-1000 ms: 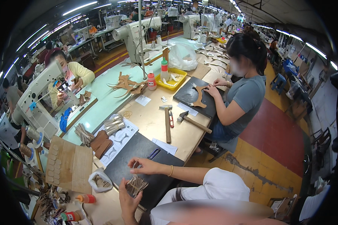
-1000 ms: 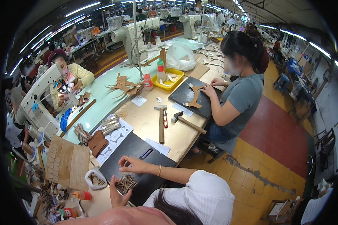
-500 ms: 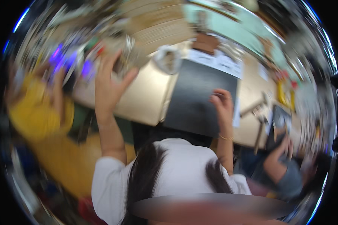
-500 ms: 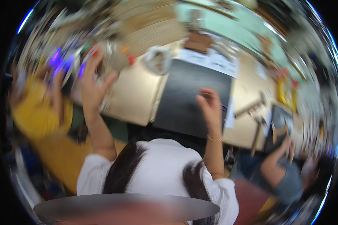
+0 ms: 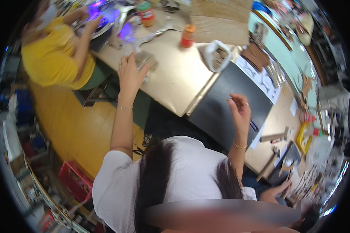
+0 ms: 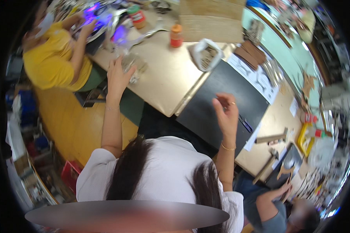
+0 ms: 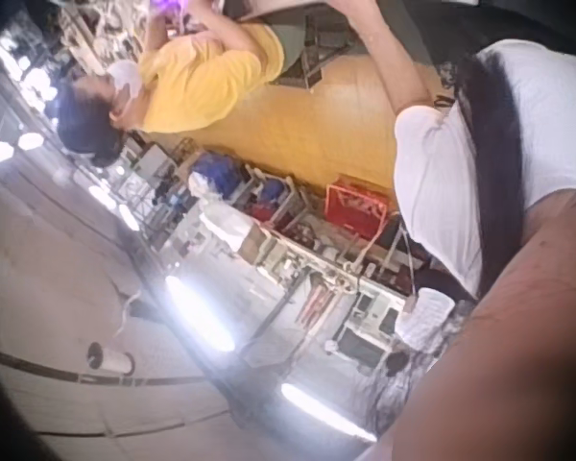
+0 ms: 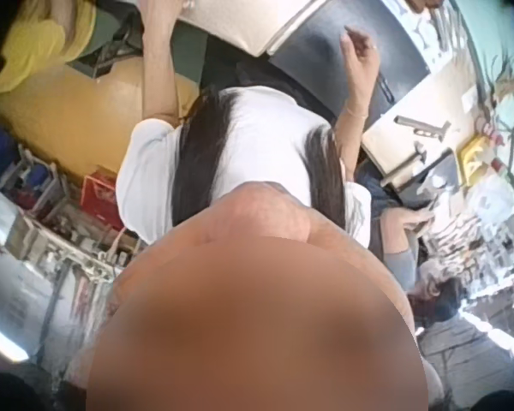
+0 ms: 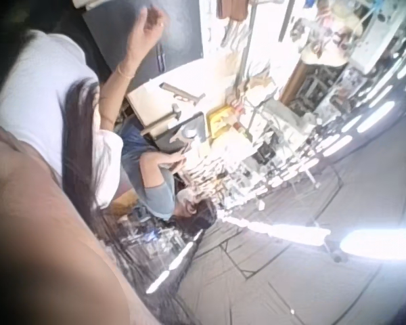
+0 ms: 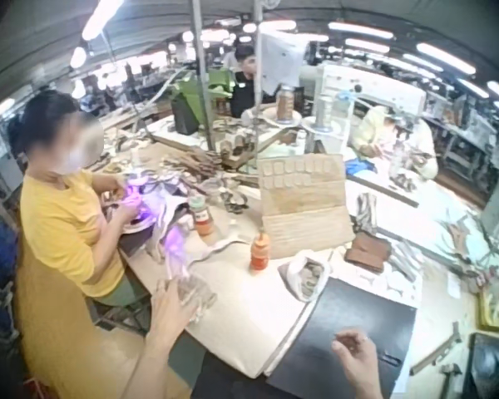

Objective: The person repeatedly picks up small beige leather-like pieces from a wooden board and a pile on the table, folds or bends them, and stacks them. She also moves a cardboard box and places a black object inside it.

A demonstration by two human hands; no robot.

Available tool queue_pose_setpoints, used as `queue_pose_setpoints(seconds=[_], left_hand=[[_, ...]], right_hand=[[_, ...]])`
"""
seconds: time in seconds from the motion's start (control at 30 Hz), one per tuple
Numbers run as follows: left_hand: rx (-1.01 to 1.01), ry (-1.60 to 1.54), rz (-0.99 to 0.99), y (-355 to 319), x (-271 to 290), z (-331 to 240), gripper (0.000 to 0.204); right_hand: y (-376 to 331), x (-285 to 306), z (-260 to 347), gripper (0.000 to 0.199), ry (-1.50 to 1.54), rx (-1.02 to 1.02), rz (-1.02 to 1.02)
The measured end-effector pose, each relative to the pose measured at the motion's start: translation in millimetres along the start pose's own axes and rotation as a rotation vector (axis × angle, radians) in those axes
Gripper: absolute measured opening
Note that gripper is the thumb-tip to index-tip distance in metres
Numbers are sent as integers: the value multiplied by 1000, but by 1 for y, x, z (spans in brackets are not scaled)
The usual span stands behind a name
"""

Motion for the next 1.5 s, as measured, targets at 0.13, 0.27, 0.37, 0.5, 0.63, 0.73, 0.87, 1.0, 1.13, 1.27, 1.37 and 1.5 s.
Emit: queue_pose_setpoints(seconds=[0.13, 0.27, 0.37, 0.5, 0.63, 0.73, 0.87, 1.0, 1.13, 1.27, 1.37, 1.5], left_hand=[[-36, -109, -10, -8, -21, 8, 86], [-33, -106, 102, -4, -13, 13, 101], [-37, -72, 184, 1, -5, 10, 117], [-49, -53, 240, 5, 9, 2, 121], [-93, -29, 236, 13, 28, -14, 114], [-195, -358, 149, 38, 42, -40, 99], [-413, -502, 44, 99, 23, -87, 75], [-161, -753, 198, 174, -48, -123, 68], [-22, -833, 238, 232, -111, -140, 66], [66, -868, 372, 256, -145, -146, 65], [132, -897, 441, 257, -157, -151, 63], [159, -899, 456, 255, -158, -154, 63]], right_hand=[[1, 2, 6, 19, -67, 70, -9], [13, 5, 10, 19, -118, 51, 15], [29, 3, 18, 20, -195, 111, 46], [59, -5, 29, 19, -235, 244, 80], [103, -19, 35, 16, -214, 366, 102], [155, -35, 37, 14, -202, 458, 75], [247, -75, 34, 16, -226, 479, -91], [325, -113, 31, 19, -147, 452, -246], [361, -135, 23, 17, -149, 439, -343], [372, -144, 16, 18, -177, 455, -368], [374, -147, 14, 22, -166, 443, -409], [375, -152, 12, 25, -126, 369, -421]])
Point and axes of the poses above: each hand's wrist, its own y-axis towards the middle knuckle, its own x-axis out of the back of the hand, z = x × y, the point moved 4 cm from there along y, towards the middle knuckle, and after that the axes turned 13 degrees about -z, right-handed, at the moved point
